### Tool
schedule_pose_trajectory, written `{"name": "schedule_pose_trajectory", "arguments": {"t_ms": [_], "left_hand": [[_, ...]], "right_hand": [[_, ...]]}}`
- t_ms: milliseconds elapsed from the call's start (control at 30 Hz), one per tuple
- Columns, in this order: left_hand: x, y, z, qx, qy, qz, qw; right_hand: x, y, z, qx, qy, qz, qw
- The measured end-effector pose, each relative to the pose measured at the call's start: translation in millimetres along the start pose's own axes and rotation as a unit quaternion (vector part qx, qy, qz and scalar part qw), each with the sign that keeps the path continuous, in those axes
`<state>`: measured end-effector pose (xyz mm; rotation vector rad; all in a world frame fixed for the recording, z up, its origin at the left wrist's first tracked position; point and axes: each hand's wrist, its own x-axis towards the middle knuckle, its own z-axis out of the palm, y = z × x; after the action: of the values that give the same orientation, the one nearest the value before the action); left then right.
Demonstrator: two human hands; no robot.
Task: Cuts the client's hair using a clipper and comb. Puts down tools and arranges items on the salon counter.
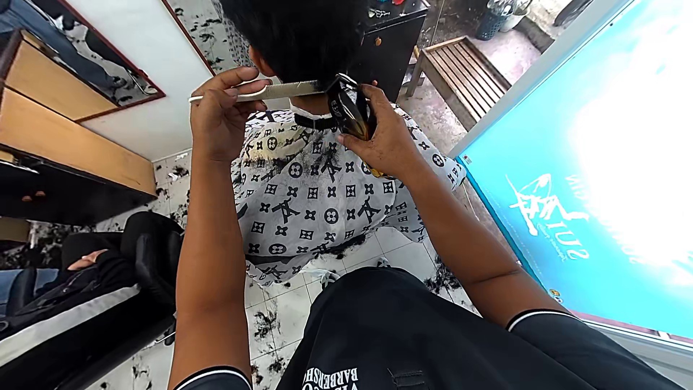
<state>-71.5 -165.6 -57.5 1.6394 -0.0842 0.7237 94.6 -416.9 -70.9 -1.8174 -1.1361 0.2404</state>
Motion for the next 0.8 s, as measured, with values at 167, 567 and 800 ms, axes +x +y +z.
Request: {"name": "schedule_pose_trajectory", "arguments": {"t_ms": [167, 567, 800], "left_hand": [[-9, -5, -5, 0.005, 0.017, -0.034, 0.999], [1, -9, -16, 0.020, -0.003, -0.012, 1.000], [25, 5, -44, 0.046, 0.027, -0.086, 0.995]], "right_hand": [[-1, 2, 4, -0.021, -0.004, -0.023, 1.000], [1, -1, 14, 0.010, -0.005, -0.003, 1.000], [-9, 4, 26, 0.112, 0.017, 0.071, 0.991]]}}
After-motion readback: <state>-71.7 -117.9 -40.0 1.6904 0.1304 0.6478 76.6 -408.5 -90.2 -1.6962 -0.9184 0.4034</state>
